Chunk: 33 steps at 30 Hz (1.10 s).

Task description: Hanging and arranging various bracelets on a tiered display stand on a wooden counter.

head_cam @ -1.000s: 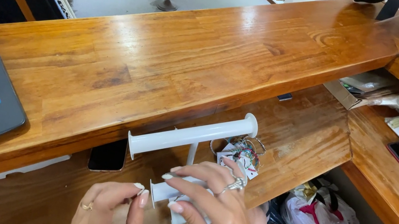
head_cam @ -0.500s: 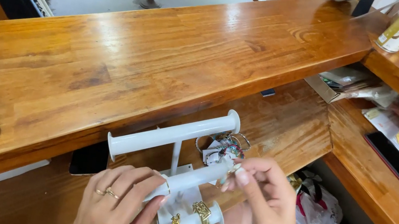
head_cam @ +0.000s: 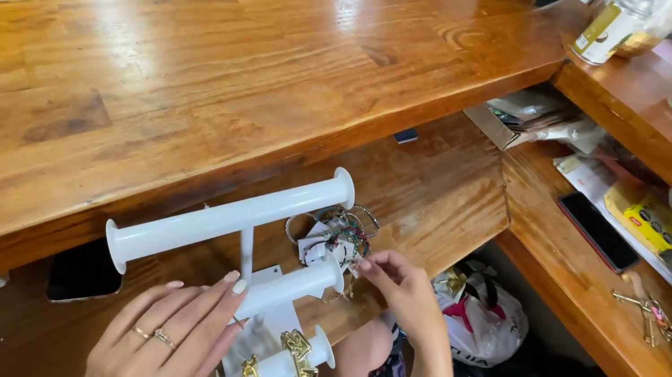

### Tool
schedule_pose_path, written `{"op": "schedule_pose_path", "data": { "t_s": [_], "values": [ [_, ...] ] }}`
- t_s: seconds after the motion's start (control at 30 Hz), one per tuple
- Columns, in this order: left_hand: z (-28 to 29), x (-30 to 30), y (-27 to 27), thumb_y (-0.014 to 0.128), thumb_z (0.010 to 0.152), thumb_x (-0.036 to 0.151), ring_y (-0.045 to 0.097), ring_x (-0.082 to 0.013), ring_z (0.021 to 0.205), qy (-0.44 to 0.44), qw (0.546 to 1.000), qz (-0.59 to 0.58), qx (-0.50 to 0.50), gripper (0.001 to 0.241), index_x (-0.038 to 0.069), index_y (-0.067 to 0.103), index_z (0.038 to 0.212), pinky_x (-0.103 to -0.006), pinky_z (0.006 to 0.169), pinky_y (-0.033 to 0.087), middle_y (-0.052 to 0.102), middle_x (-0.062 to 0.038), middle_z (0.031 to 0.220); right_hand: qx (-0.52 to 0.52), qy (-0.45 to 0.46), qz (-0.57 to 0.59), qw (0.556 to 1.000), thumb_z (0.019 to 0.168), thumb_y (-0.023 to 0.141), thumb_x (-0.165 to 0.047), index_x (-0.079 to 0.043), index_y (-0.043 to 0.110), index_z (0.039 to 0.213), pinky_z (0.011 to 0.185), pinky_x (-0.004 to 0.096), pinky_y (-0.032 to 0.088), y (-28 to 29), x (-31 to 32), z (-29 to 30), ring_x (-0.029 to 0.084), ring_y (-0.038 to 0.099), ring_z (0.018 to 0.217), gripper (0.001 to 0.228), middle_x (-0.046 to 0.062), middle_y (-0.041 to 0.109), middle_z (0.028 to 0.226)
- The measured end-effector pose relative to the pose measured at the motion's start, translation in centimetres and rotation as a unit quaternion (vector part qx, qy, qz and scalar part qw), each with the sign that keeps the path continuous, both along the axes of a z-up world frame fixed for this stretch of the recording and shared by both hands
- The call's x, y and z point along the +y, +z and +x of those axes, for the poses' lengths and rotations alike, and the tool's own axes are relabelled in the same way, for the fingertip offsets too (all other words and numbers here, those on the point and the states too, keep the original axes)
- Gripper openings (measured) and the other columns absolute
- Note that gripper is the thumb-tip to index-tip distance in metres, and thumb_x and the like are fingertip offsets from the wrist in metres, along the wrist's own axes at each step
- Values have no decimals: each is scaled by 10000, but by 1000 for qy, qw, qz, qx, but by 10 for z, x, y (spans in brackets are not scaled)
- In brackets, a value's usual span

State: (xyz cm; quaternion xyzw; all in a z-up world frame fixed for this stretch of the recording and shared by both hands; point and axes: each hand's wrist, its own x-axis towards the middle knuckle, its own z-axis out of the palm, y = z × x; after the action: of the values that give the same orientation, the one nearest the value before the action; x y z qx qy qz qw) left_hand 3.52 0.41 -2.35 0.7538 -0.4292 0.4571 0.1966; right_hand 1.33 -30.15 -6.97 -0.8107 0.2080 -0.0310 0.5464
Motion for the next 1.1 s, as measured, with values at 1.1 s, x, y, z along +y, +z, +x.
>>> {"op": "schedule_pose_path", "data": {
  "t_s": [1.1],
  "values": [
    [-9,18,23,606,1011,183,684,-109,954,36,994,-66,-78,139,167,740,1044,-314,967,438,769,25,1128,-386,217,-230,867,894,702,-433,-211,733,1031,1155,569,206,77,144,-48,288,555,1254,263,3,629,1287]
  ]
}}
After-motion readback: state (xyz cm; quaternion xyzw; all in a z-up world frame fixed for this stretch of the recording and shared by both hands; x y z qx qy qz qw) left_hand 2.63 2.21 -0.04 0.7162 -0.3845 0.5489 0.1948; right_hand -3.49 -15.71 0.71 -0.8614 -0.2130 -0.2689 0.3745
